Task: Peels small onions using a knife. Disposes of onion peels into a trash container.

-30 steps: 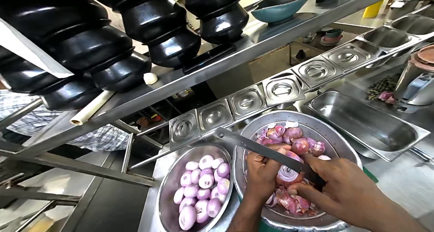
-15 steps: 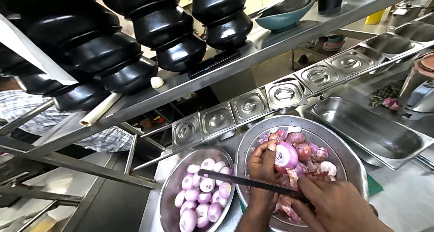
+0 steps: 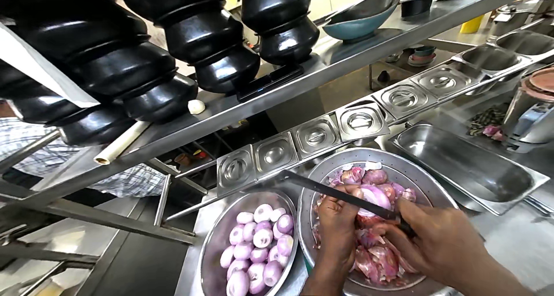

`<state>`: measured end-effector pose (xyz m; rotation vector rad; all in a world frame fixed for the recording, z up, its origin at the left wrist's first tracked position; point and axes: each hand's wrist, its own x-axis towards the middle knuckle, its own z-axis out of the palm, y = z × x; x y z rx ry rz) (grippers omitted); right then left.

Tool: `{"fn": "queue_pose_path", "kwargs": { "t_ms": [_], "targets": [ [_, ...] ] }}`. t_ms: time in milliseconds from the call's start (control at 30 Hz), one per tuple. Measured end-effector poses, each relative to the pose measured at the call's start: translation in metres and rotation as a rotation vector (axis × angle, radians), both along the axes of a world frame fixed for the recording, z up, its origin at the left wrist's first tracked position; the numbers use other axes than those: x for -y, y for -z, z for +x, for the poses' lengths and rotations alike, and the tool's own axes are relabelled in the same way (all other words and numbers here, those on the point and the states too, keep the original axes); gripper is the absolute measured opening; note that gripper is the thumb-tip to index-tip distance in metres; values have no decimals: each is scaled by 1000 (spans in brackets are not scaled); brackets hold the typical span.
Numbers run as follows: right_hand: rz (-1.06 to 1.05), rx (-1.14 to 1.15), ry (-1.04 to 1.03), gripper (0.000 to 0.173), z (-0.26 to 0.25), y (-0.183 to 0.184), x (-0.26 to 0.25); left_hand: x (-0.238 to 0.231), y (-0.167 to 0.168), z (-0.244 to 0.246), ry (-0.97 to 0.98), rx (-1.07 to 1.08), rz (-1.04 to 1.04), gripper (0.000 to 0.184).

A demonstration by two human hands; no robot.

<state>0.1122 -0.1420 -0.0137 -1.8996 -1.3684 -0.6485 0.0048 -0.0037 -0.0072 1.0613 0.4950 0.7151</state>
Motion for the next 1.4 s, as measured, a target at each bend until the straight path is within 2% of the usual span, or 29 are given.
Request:
{"fn": "queue_pose_path", "kwargs": {
  "t_ms": [133, 300, 467, 567, 633, 767, 967, 1167, 1400],
  "targets": [
    [5, 57, 38, 54, -14, 5, -4, 4, 3, 4, -89, 16, -74, 16],
    [-27, 93, 5, 55, -29, 13, -6, 8, 0, 5, -138, 13, -88, 19],
    [-114, 43, -89, 54, -41, 18, -1, 4, -7, 5, -75, 27, -341, 29],
    [-113, -73, -81, 66, -33, 15, 2, 3, -5, 4, -23, 14, -448, 34],
    [-68, -151, -68, 76, -21, 11, 3, 4, -4, 4, -27, 10, -486, 30],
    [-19, -251, -66, 72, -2, -2, 1, 8, -9, 0, 25, 39, -383, 29],
    [-27, -217, -56, 65, 6, -11, -2, 7, -8, -4, 21, 81, -106, 27],
    [-27, -196, -117, 60, 2, -4, -1, 7, -11, -5, 4, 91, -91, 29],
    [-8, 8, -22, 60, -8, -1, -1, 8, -11, -3, -11, 92, -90, 28]
  ]
}}
